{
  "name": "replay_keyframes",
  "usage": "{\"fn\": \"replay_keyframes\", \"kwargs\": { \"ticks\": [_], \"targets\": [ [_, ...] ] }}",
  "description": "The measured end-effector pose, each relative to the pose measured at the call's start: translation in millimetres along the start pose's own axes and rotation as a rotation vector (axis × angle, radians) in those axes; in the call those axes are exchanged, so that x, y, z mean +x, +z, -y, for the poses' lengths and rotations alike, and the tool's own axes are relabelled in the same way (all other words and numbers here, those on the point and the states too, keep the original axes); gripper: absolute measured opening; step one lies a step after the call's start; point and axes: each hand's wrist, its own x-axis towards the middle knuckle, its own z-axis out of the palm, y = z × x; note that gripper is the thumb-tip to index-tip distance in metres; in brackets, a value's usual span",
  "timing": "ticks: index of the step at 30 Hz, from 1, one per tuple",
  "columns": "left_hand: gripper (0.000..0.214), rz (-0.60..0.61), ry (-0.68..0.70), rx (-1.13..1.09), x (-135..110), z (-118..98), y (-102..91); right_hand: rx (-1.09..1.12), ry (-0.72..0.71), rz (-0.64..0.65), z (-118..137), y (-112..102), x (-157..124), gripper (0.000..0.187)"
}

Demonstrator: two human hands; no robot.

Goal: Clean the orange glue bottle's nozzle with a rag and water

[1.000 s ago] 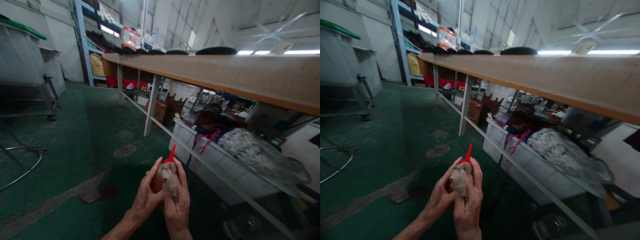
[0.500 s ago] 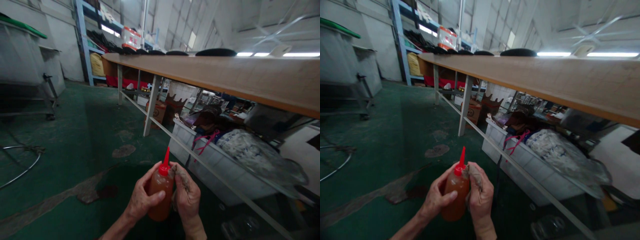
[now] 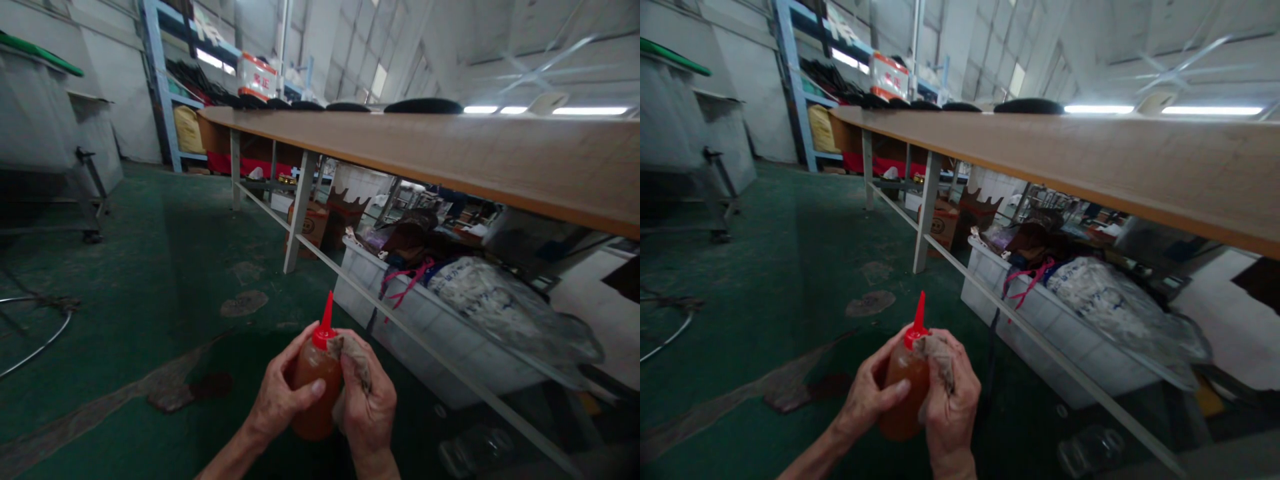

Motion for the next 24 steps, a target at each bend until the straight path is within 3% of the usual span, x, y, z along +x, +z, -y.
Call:
{"fn": "replay_keyframes", "kwargs": {
  "ticks": [3, 6, 8, 10, 12, 15, 17, 21, 24],
  "targets": [
    [0.075, 0.036, 0.053, -0.028, 0, -2, 0.9, 0.215, 0.322, -0.05, -10, 2, 1, 0.028],
    [0.065, 0.006, 0.128, -0.016, 3, -3, 1.9, 0.444, 0.425, -0.148, -6, 3, -4, 0.041],
    [0.069, -0.009, 0.118, -0.084, 5, -3, 1.6, 0.46, 0.412, -0.091, 2, 6, -10, 0.043],
    [0.088, -0.018, 0.071, -0.19, 7, -2, 0.4, 0.4, 0.379, -0.035, 9, 11, -16, 0.042],
    [0.095, -0.04, 0.029, -0.204, 6, -2, -0.8, 0.322, 0.333, -0.083, 11, 18, -21, 0.04],
    [0.061, -0.055, 0.032, -0.004, 3, -2, -0.2, 0.201, 0.244, -0.26, 7, 27, -28, 0.038],
    [0.06, -0.024, 0.068, 0.052, 0, -1, 2.6, 0.156, 0.146, -0.302, 5, 30, -30, 0.036],
    [0.085, 0.014, 0.058, -0.02, -2, 0, 8.5, 0.159, -0.056, -0.154, 8, 26, -24, 0.032],
    [0.071, -0.025, 0.057, -0.008, 0, -1, 8.6, 0.165, 0.075, -0.067, 10, 19, -12, 0.031]
  ]
}}
